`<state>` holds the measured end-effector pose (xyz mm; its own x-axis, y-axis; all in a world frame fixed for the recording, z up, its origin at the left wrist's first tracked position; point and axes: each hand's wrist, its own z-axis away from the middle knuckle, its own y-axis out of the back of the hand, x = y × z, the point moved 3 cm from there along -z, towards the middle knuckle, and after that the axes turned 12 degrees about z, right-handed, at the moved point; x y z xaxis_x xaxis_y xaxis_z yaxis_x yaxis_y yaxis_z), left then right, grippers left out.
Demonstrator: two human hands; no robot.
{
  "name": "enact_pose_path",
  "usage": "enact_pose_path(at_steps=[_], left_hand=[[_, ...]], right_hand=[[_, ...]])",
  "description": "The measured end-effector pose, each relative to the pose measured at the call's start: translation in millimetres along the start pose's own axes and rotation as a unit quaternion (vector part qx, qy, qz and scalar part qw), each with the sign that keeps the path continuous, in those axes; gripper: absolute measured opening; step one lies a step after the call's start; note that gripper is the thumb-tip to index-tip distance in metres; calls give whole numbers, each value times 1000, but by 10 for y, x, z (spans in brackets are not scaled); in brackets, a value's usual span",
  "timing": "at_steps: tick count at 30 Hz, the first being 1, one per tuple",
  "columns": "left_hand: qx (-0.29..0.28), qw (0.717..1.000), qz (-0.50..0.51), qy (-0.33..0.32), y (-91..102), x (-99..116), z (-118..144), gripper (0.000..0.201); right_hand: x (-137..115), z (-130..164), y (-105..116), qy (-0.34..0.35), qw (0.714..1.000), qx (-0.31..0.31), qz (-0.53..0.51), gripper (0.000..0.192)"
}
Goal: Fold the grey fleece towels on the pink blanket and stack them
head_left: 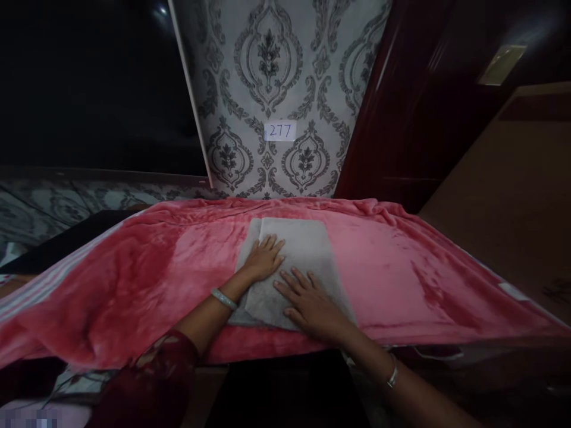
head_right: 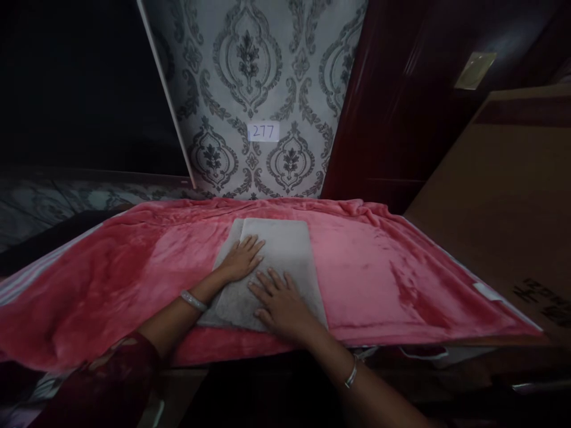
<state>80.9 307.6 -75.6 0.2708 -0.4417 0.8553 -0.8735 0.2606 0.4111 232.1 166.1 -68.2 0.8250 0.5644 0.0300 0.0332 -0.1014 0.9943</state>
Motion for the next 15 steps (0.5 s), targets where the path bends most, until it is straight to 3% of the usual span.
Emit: enact_pose_path(at_steps=[5, 9, 12, 15], left_hand=[[32, 999, -3, -9, 47, -16, 26, 56], [4, 999, -37, 20, 56, 82, 34, 54], [-6, 998, -56, 1, 44, 207, 286, 51], [-29, 997, -41, -52, -15, 377, 707, 51]], right_hand=[[-60, 101, -54, 18, 1000, 7, -18, 59], [35, 157, 66, 70, 995, -4, -72, 57], [273, 92, 188, 95, 982, -9, -165, 46], [541, -145, 291, 55, 980, 45, -185, 45]])
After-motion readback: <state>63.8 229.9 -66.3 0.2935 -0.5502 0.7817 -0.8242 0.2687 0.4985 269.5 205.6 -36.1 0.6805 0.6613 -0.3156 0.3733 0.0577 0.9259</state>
